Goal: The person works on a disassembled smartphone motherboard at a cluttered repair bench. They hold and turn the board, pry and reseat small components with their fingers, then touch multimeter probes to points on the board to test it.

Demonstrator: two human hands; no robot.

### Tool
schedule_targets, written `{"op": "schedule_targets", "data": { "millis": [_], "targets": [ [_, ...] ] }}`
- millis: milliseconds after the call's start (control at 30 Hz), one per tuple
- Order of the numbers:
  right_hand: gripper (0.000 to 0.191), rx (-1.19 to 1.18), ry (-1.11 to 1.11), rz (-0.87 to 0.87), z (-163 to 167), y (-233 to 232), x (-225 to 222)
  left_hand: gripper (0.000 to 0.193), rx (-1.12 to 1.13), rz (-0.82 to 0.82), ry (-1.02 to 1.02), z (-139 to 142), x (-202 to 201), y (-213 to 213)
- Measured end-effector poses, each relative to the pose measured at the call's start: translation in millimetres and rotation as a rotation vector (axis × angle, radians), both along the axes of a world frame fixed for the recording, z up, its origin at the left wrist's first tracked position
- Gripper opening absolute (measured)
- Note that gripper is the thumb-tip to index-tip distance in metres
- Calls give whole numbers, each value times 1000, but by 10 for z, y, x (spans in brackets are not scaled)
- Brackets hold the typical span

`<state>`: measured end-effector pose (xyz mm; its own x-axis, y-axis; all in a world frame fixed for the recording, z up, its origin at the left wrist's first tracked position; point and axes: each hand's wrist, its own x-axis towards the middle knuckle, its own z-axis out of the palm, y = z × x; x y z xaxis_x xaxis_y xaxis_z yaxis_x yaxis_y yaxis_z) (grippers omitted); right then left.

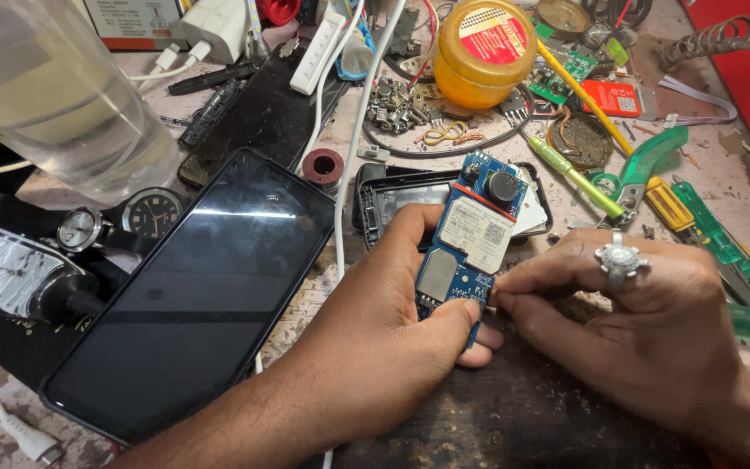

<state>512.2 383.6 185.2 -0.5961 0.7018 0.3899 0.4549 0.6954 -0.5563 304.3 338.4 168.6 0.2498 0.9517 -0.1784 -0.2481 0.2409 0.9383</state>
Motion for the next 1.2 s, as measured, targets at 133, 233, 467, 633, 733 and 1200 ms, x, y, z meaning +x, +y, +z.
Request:
{"op": "schedule_targets", "data": {
  "millis": [133,233,467,633,733,1200],
  "targets": [
    [12,31,-47,27,21,-3,22,48,13,4,-4,34,16,4],
    [13,2,-14,33,13,-3,18,48,11,9,-7,44,18,-2],
    [14,14,9,11,10,-31,2,47,15,19,0,26,27,-7],
    [15,42,2,30,33,-74,-24,47,20,24,10,18,38,-35],
    [14,57,-12,-12,46,-90,-43,46,16,25,11,20,40,-44],
    [13,25,-12,-20,89,-152,-54,43,36,23,38,60,44,-77]
  ]
}}
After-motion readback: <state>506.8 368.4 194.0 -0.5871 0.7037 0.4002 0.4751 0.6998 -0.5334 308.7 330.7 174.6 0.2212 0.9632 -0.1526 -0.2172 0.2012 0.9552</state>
